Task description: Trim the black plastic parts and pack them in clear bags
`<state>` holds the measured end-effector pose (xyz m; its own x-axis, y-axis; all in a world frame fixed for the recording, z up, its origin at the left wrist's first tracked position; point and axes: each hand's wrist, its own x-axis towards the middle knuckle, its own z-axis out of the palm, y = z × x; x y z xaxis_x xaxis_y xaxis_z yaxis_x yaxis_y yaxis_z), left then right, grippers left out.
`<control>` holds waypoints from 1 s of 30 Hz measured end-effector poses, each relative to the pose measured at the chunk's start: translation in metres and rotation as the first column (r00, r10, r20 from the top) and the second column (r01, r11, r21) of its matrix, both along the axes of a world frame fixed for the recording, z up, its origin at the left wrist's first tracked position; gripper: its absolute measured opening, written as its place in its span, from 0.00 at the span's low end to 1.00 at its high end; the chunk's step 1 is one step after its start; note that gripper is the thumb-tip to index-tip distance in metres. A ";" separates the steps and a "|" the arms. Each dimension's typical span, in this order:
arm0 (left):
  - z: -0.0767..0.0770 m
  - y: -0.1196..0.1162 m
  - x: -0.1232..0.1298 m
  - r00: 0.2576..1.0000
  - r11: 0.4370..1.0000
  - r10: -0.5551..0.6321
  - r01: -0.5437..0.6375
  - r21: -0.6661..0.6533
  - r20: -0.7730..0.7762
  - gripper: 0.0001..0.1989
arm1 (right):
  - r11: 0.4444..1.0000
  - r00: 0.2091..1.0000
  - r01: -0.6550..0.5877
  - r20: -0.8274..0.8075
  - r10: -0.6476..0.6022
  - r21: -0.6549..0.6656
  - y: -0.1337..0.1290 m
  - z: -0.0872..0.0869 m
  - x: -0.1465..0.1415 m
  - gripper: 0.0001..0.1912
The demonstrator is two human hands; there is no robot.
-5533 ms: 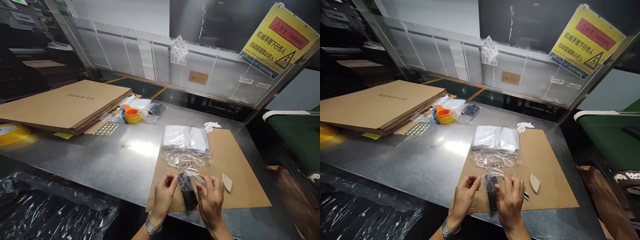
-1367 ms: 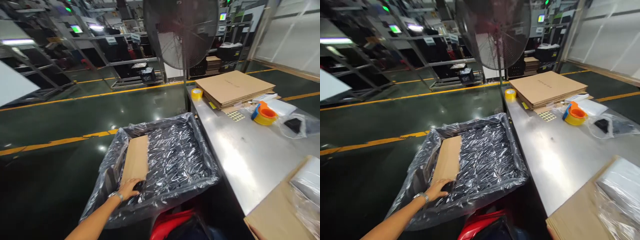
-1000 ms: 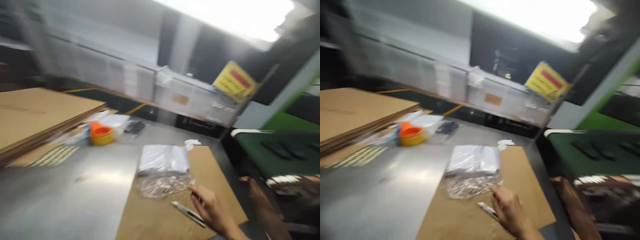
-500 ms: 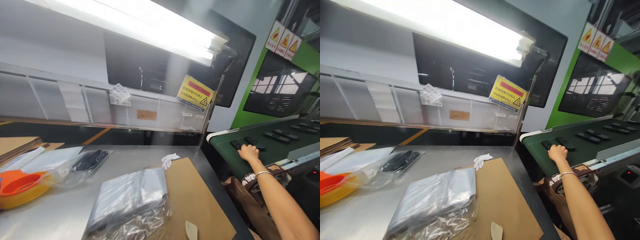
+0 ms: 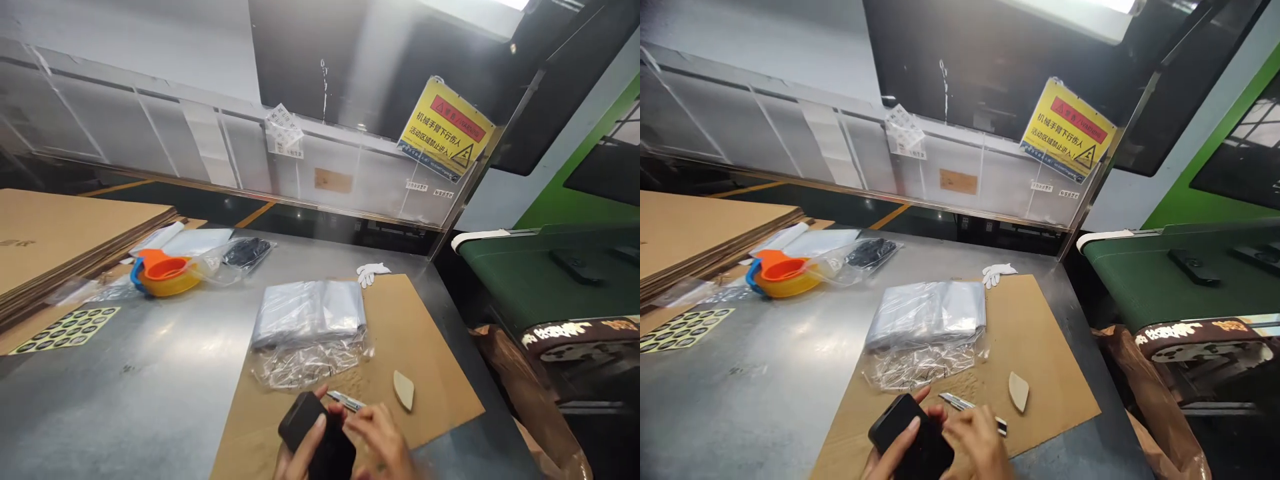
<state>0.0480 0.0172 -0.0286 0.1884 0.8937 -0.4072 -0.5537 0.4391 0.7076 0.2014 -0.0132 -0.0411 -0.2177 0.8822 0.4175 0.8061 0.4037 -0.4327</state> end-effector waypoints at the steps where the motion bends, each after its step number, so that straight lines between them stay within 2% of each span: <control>1: 0.003 -0.001 -0.001 0.999 1.000 0.016 -0.015 0.017 -0.034 0.25 | 0.993 0.994 0.113 -0.001 -0.113 -0.035 0.004 -0.004 0.010 0.18; 2: 0.005 -0.003 -0.005 0.997 0.998 0.015 -0.010 0.063 -0.077 0.25 | 0.957 0.957 0.288 0.036 -0.287 -0.039 0.008 -0.008 0.023 0.18; 3: 0.006 -0.005 -0.009 0.993 0.992 0.001 0.014 0.128 -0.121 0.24 | 0.922 0.922 0.386 0.051 -0.384 -0.039 0.013 -0.011 0.039 0.18; 4: 0.006 -0.007 -0.015 0.986 0.979 -0.023 0.056 0.197 -0.165 0.23 | 0.906 0.907 0.419 0.059 -0.416 -0.054 0.018 -0.015 0.053 0.18; 6: 0.004 -0.011 -0.026 0.964 0.934 -0.073 0.156 0.322 -0.255 0.21 | 0.906 0.911 0.412 0.063 -0.407 -0.094 0.023 -0.018 0.073 0.17; 8: 0.000 -0.013 -0.033 0.929 0.869 -0.098 0.255 0.424 -0.358 0.20 | 0.926 0.936 0.352 0.053 -0.348 -0.139 0.020 -0.011 0.074 0.16; 10: -0.002 -0.011 -0.037 0.877 0.792 -0.100 0.356 0.495 -0.471 0.19 | 0.952 0.969 0.244 0.006 -0.247 -0.183 0.010 0.008 0.055 0.18; 11: -0.002 -0.010 -0.038 0.847 0.755 -0.099 0.406 0.515 -0.523 0.19 | 0.967 0.985 0.149 -0.056 -0.164 -0.208 0.004 0.021 0.041 0.19; 13: 0.002 -0.007 -0.038 0.787 0.691 -0.123 0.505 0.517 -0.605 0.16 | 0.981 0.981 -0.135 -0.156 0.114 -0.137 -0.006 0.047 0.008 0.22; 14: 0.004 -0.006 -0.038 0.763 0.668 -0.142 0.544 0.508 -0.630 0.13 | 0.958 0.950 -0.281 -0.157 0.270 -0.051 -0.008 0.058 -0.006 0.24; 15: 0.007 -0.005 -0.038 0.747 0.650 -0.158 0.571 0.502 -0.646 0.10 | 0.936 0.926 -0.351 -0.139 0.351 0.028 -0.009 0.067 -0.018 0.24; 17: 0.013 -0.005 -0.040 0.731 0.622 -0.164 0.598 0.506 -0.663 0.07 | 0.916 0.912 -0.397 -0.083 0.401 0.058 -0.009 0.078 -0.032 0.24; 20: 0.018 -0.008 -0.047 0.707 0.600 -0.159 0.624 0.501 -0.690 0.02 | 0.936 0.940 -0.342 -0.028 0.341 -0.081 -0.009 0.079 -0.034 0.22; 21: 0.019 -0.009 -0.049 0.703 0.597 -0.177 0.633 0.492 -0.689 0.02 | 0.938 0.942 -0.337 -0.027 0.336 -0.077 -0.010 0.076 -0.034 0.22; 23: 0.019 -0.010 -0.051 0.714 0.603 -0.239 0.640 0.476 -0.658 0.06 | 0.940 0.938 -0.342 -0.054 0.342 0.011 -0.013 0.070 -0.036 0.23; 25: 0.019 -0.012 -0.051 0.763 0.632 -0.286 0.605 0.484 -0.580 0.07 | 0.933 0.928 -0.350 -0.106 0.357 0.083 -0.015 0.066 -0.040 0.24; 27: 0.017 -0.013 -0.050 0.822 0.693 -0.325 0.543 0.473 -0.467 0.10 | 0.946 0.923 -0.323 -0.220 0.314 -0.004 -0.015 0.066 -0.043 0.25; 30: 0.012 -0.015 -0.045 0.921 0.819 -0.345 0.390 0.422 -0.181 0.32 | 0.949 0.856 -0.260 -0.497 0.141 -0.179 -0.013 0.064 -0.047 0.22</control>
